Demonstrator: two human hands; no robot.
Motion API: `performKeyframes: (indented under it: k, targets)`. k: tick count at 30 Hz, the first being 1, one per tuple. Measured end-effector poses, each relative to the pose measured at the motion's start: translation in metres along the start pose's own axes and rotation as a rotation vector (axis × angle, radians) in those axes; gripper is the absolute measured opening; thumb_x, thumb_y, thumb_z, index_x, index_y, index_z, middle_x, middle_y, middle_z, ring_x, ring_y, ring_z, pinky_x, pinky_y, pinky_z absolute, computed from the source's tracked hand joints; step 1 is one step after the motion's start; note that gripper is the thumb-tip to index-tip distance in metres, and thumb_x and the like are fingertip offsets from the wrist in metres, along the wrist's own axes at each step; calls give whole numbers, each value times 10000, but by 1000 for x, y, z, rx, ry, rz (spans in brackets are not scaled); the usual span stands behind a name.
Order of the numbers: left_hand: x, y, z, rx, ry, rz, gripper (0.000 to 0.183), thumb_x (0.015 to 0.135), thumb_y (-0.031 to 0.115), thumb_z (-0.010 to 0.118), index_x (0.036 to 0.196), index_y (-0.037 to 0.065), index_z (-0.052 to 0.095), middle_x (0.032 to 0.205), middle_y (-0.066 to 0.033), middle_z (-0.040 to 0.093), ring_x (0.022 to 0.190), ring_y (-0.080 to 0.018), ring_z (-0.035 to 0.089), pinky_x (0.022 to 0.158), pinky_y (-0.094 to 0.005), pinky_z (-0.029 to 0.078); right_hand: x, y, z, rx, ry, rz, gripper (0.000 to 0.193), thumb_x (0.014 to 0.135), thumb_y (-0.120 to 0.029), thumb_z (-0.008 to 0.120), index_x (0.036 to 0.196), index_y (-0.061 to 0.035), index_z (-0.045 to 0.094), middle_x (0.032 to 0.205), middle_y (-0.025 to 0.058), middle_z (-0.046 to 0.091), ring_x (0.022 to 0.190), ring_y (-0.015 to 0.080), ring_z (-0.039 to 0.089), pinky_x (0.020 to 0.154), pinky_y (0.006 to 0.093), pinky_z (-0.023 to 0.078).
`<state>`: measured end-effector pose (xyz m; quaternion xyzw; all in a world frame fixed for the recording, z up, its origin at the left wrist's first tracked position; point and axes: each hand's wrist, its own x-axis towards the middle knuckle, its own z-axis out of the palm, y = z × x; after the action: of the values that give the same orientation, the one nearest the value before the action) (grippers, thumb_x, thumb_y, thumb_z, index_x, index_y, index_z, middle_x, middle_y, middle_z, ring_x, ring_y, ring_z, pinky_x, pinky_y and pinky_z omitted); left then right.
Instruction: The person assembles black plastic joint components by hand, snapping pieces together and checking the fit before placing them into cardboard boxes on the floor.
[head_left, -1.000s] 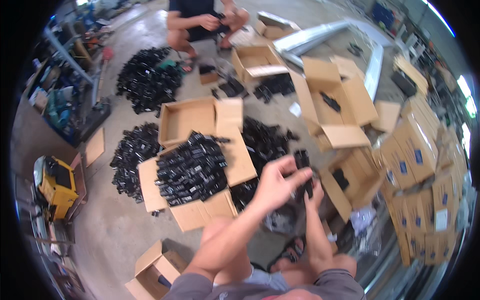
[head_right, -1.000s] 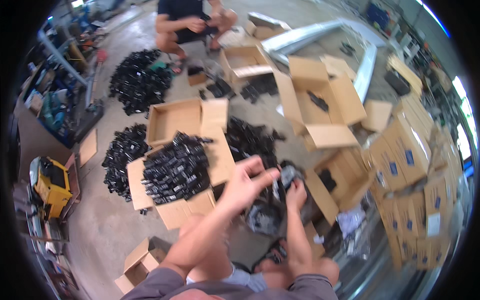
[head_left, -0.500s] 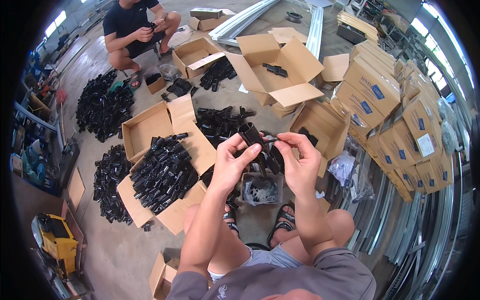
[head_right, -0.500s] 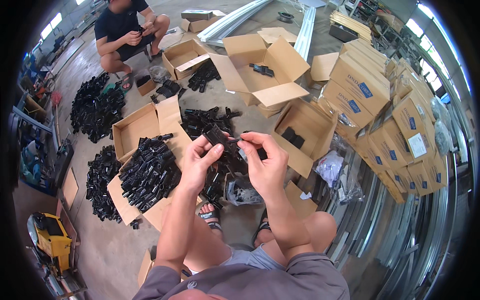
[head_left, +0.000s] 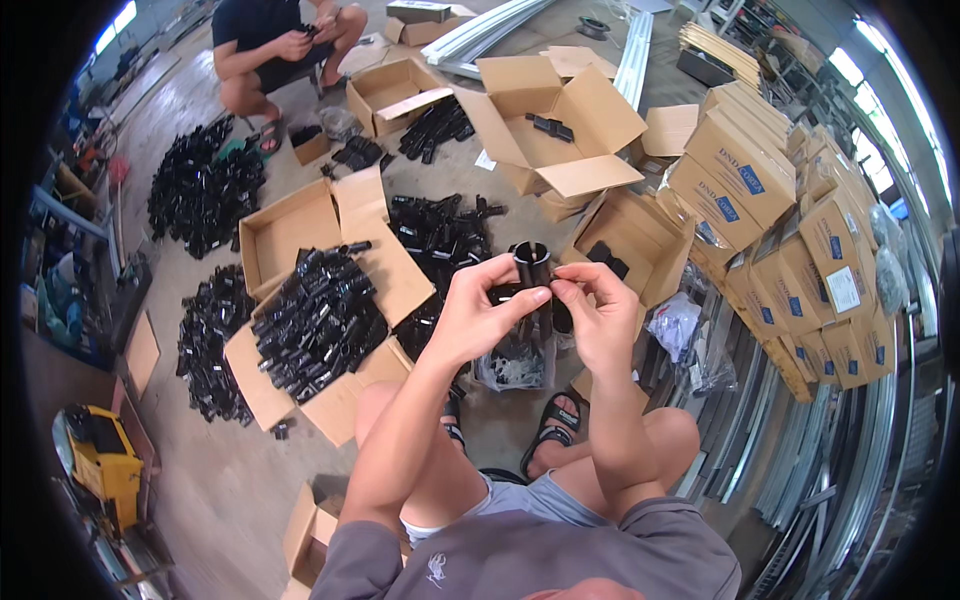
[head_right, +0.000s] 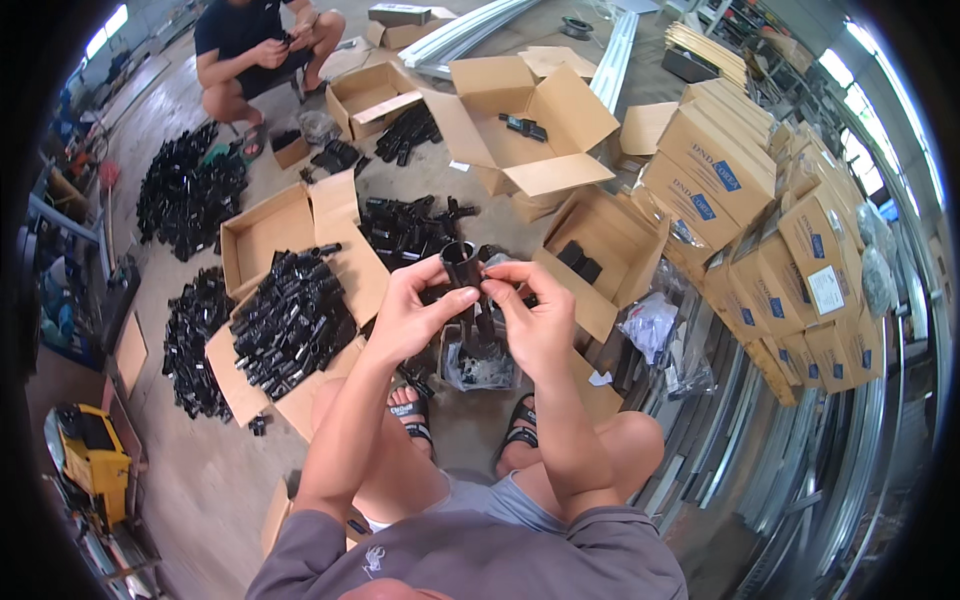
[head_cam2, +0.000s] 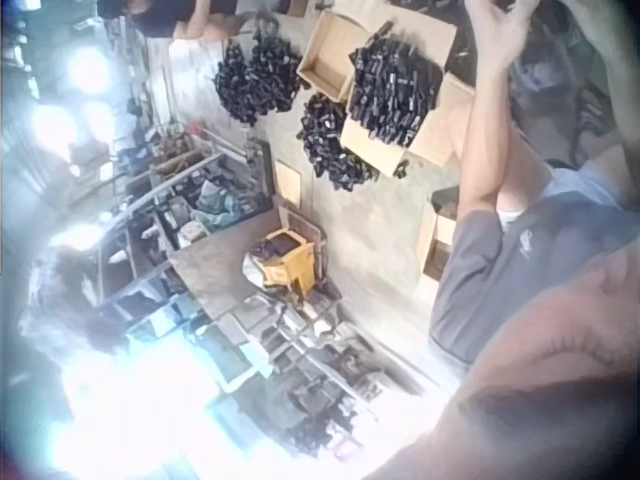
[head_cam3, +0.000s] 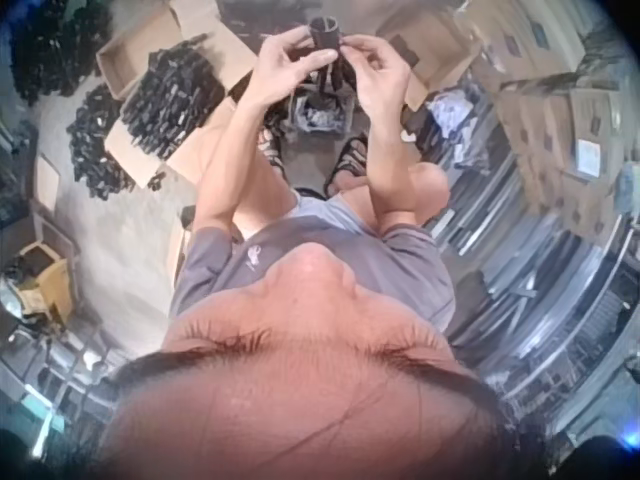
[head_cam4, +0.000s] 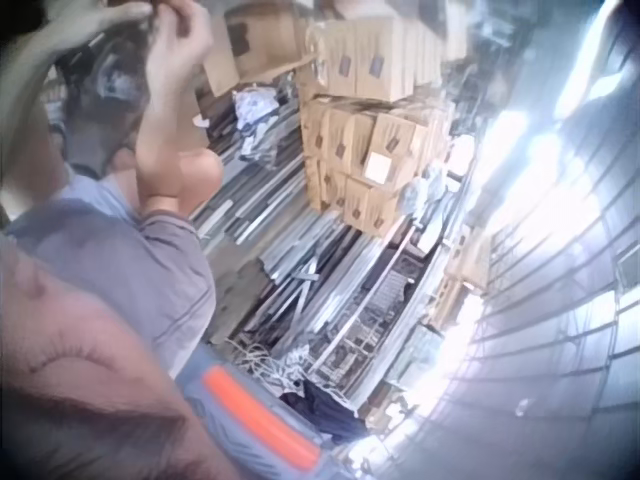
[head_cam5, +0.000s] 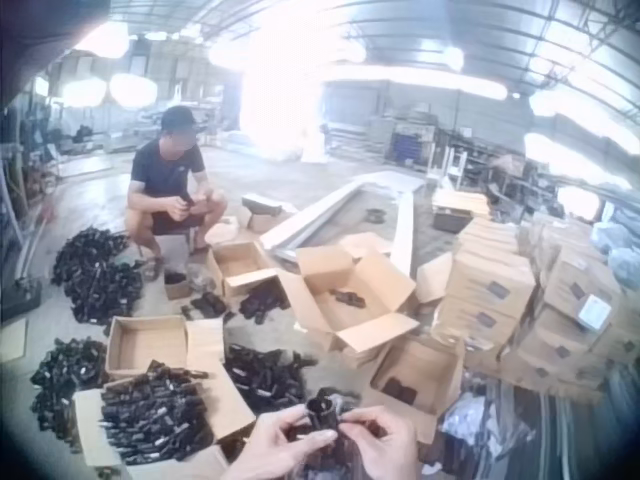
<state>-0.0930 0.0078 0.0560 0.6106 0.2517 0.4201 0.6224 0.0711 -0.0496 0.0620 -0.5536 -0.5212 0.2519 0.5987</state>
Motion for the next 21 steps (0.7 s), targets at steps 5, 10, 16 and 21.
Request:
performKeyframes:
  k: [5,10,16,21]
  targets:
    - [-6,9,3,224,40,3,266,816,88,773,1046,-18,688,854,-61,722,771,-45,550,703,-260,480,-3,14,-7,311,-86,145,68,882,41,696,945,21,712,905,31,702,819,80,627,740,201,490]
    - [-8,11,7,325,90,-2,289,794,145,792,1026,-2,701,812,-117,702,716,-101,605,648,-290,488,-6,25,-16,314,-135,198,125,896,-5,702,1016,28,710,956,35,708,818,81,629,744,207,490]
    - [-8,-16,14,925,295,148,427,760,249,783,1106,18,689,844,-144,703,753,-306,635,700,-397,525,-14,16,16,269,-103,346,194,921,-141,717,999,37,706,900,41,707,799,77,614,733,227,485]
    - [-9,-20,15,809,157,28,585,756,249,774,1247,-30,619,1005,-221,698,929,-358,663,834,-403,531,-5,52,15,32,-45,376,224,926,-188,714,971,30,705,868,35,698,783,66,590,699,231,469]
